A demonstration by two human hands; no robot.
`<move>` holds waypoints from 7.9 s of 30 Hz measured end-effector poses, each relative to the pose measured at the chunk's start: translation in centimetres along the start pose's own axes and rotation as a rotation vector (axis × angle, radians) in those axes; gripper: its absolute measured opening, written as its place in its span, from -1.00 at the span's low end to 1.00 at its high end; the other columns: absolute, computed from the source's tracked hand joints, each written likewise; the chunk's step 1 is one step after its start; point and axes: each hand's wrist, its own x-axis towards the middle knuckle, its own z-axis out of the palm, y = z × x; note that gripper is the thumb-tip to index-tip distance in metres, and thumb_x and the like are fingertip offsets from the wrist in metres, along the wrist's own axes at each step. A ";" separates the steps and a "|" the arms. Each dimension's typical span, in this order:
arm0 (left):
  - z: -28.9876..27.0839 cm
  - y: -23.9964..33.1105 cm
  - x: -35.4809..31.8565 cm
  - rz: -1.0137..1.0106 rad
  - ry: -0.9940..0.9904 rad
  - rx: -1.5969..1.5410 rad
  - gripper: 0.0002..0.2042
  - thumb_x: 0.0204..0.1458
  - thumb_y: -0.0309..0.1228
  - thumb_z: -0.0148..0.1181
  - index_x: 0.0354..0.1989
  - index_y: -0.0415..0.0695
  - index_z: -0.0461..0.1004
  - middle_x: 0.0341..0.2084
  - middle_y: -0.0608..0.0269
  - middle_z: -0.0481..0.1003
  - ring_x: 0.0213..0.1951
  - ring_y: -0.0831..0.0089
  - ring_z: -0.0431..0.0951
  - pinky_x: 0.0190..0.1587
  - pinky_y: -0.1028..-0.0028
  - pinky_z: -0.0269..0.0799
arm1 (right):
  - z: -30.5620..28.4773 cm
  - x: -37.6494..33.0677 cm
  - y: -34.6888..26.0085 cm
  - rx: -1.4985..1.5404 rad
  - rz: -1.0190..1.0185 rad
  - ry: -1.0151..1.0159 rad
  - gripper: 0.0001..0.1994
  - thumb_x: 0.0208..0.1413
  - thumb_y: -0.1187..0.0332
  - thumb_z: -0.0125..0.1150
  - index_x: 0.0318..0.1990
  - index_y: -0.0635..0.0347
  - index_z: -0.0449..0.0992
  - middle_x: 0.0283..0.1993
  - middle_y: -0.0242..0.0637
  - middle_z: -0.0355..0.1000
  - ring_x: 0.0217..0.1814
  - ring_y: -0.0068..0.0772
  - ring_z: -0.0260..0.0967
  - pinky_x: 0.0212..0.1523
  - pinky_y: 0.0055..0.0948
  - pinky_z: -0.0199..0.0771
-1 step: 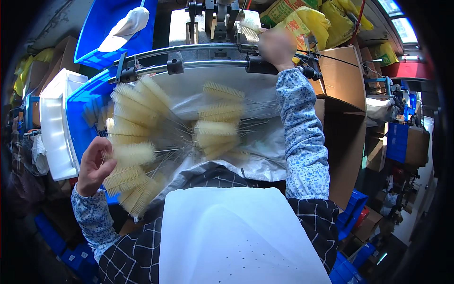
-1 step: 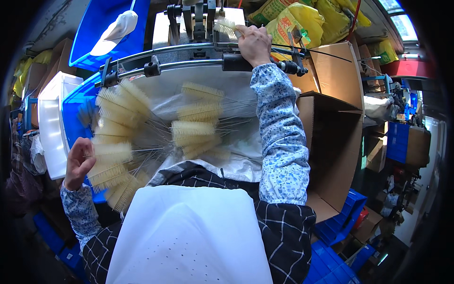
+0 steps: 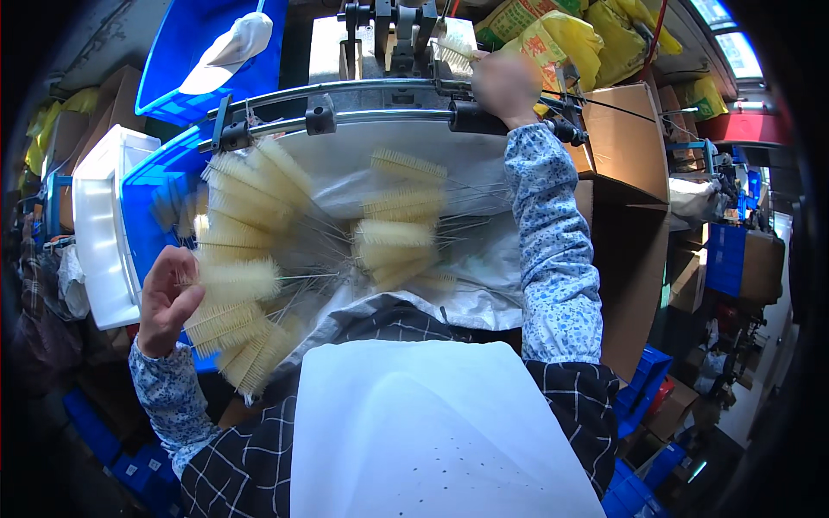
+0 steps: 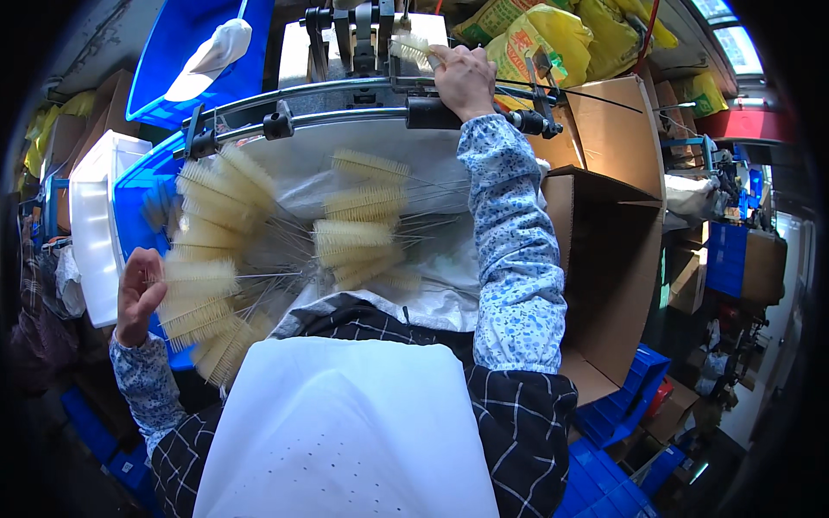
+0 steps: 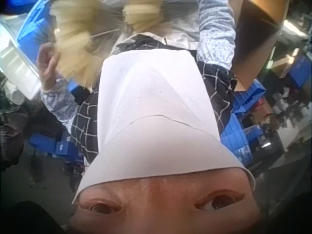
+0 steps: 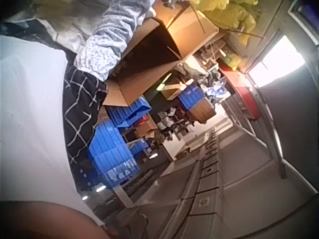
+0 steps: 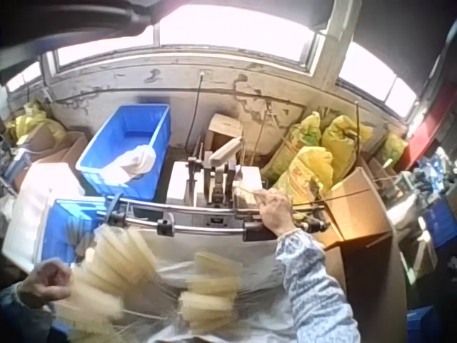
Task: The person repeatedly picks up a bundle of bristles and a metal wire handle, inserts the bristles into the handle, and places the assembled brush into a machine. The person continues this repetitive assembly process throughout the video.
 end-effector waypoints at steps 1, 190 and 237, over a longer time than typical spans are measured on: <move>-0.3 0.0 -0.1 0.068 0.037 -0.028 -0.79 -0.19 -0.48 0.05 -0.34 -0.14 0.22 -0.50 0.40 0.14 -0.45 0.64 0.14 -0.42 0.66 0.03 | 0.0 0.1 0.1 0.008 -0.002 -0.012 -0.75 0.03 0.15 -0.05 -0.15 -0.18 0.47 -0.29 -0.38 0.41 -0.17 -0.23 0.23 -0.15 -0.19 0.16; -2.3 4.4 0.1 0.415 0.401 0.245 -0.63 -0.02 -0.12 0.05 -0.26 -0.21 0.29 -0.42 0.35 0.26 -0.37 0.62 0.29 -0.30 0.66 0.20 | -0.1 -0.2 -0.2 0.112 0.157 0.018 -0.61 -0.11 0.20 0.09 -0.07 0.05 0.42 -0.04 -0.27 0.35 -0.04 -0.23 0.32 -0.06 -0.15 0.23; 0.9 5.5 5.6 0.371 0.081 -0.250 -0.77 0.02 -0.45 -0.07 -0.13 -0.19 0.26 -0.29 0.27 0.34 -0.19 0.58 0.34 -0.09 0.56 0.24 | -2.7 1.3 9.8 -0.177 -0.162 0.019 -0.79 0.02 0.28 0.00 -0.19 -0.03 0.48 -0.20 -0.37 0.40 -0.12 -0.21 0.26 -0.04 -0.29 0.19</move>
